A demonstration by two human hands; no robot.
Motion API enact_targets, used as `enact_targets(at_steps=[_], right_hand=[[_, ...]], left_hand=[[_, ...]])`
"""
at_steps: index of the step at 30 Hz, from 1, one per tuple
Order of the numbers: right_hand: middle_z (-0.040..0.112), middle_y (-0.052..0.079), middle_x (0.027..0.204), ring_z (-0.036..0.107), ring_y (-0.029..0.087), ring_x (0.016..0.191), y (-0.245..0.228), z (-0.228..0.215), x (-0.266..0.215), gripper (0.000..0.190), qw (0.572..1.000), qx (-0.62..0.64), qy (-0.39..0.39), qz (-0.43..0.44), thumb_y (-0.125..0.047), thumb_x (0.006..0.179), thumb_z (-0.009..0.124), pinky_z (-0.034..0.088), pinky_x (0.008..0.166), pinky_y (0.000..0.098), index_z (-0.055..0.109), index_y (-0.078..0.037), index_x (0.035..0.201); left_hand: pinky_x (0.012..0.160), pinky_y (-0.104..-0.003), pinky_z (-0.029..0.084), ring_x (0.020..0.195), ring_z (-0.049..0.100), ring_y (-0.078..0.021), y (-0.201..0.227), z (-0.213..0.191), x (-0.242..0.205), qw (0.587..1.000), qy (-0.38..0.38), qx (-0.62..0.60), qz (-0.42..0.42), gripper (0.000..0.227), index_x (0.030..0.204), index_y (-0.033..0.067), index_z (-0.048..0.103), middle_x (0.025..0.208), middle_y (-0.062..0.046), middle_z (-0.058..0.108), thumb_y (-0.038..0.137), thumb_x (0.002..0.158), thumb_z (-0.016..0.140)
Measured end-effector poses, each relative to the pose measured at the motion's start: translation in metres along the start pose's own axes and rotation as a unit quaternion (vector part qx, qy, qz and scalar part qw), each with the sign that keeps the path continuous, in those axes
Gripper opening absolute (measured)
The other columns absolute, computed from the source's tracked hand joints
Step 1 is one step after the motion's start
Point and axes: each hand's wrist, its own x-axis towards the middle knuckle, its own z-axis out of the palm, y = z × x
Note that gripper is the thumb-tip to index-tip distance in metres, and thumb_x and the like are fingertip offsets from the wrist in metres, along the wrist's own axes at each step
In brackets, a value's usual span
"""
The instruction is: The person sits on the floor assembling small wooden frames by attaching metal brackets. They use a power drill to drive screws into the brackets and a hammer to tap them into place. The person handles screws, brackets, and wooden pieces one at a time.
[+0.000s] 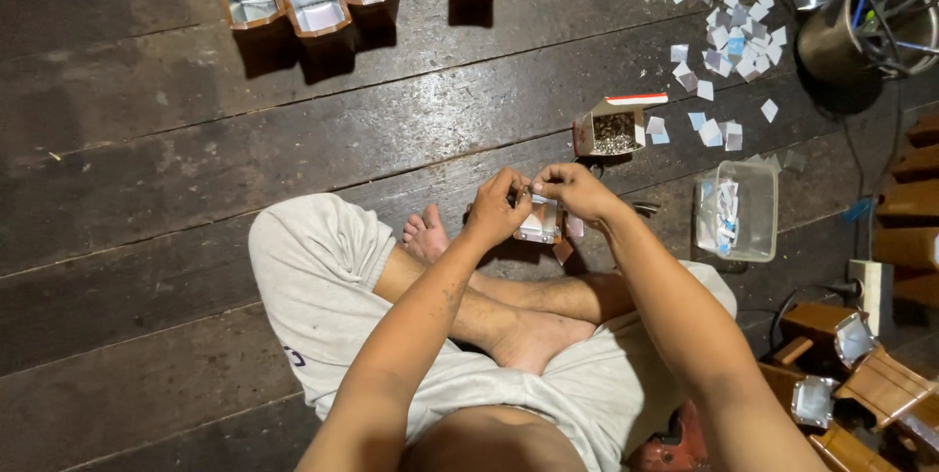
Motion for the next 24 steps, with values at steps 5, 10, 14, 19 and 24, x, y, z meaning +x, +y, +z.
enact_targets(at_steps=[5, 10, 14, 19, 24], right_hand=[[0.06, 0.004, 0.087, 0.055, 0.012, 0.071, -0.013, 0.015, -0.012, 0.011, 0.998, 0.047, 0.022, 0.031, -0.012, 0.091, 0.073, 0.04, 0.052, 0.0198, 0.074, -0.004, 0.098], [0.063, 0.008, 0.082, 0.057, 0.016, 0.073, 0.036, 0.016, 0.017, 0.01, 0.997, 0.018, 0.074, -0.004, -0.009, 0.086, 0.079, 0.044, 0.059, 0.0257, 0.074, -0.003, 0.094], [0.063, 0.008, 0.08, 0.062, 0.018, 0.073, 0.072, 0.01, 0.035, 0.042, 0.984, -0.007, 0.173, -0.034, -0.015, 0.075, 0.093, 0.049, 0.064, 0.0278, 0.062, -0.004, 0.101], [0.068, 0.008, 0.082, 0.069, 0.027, 0.079, 0.061, -0.034, -0.008, 0.038, 0.948, -0.178, 0.265, -0.009, -0.037, 0.084, 0.089, 0.053, 0.068, 0.0395, 0.068, -0.009, 0.098], [0.067, 0.034, 0.125, 0.064, 0.051, 0.12, 0.099, -0.089, -0.06, 0.081, 0.879, -0.377, 0.18, 0.231, -0.056, 0.076, 0.084, 0.054, 0.095, 0.0611, 0.065, 0.004, 0.127]], left_hand=[[0.07, -0.042, 0.059, 0.086, 0.072, -0.0378, -0.005, 0.002, -0.002, 1.0, -0.002, -0.009, -0.025, 0.027, 0.086, 0.0098, 0.049, 0.092, -0.016, 0.074, 0.007, 0.079, 0.074], [0.07, -0.044, 0.059, 0.085, 0.073, -0.0382, -0.001, 0.001, -0.003, 1.0, -0.001, -0.001, -0.028, 0.027, 0.086, 0.0097, 0.048, 0.09, -0.017, 0.074, 0.006, 0.078, 0.073], [0.07, -0.043, 0.059, 0.084, 0.073, -0.0379, -0.012, 0.005, -0.002, 1.0, 0.008, 0.004, -0.01, 0.026, 0.085, 0.01, 0.05, 0.088, -0.016, 0.074, 0.006, 0.076, 0.074], [0.069, -0.04, 0.059, 0.083, 0.074, -0.035, -0.013, 0.007, -0.001, 1.0, 0.006, 0.001, -0.009, 0.026, 0.084, 0.0116, 0.05, 0.086, -0.013, 0.075, 0.006, 0.075, 0.074], [0.07, -0.04, 0.06, 0.081, 0.073, -0.0348, -0.008, 0.005, -0.001, 1.0, 0.002, -0.014, -0.017, 0.026, 0.083, 0.0114, 0.051, 0.084, -0.013, 0.074, 0.004, 0.073, 0.074]])
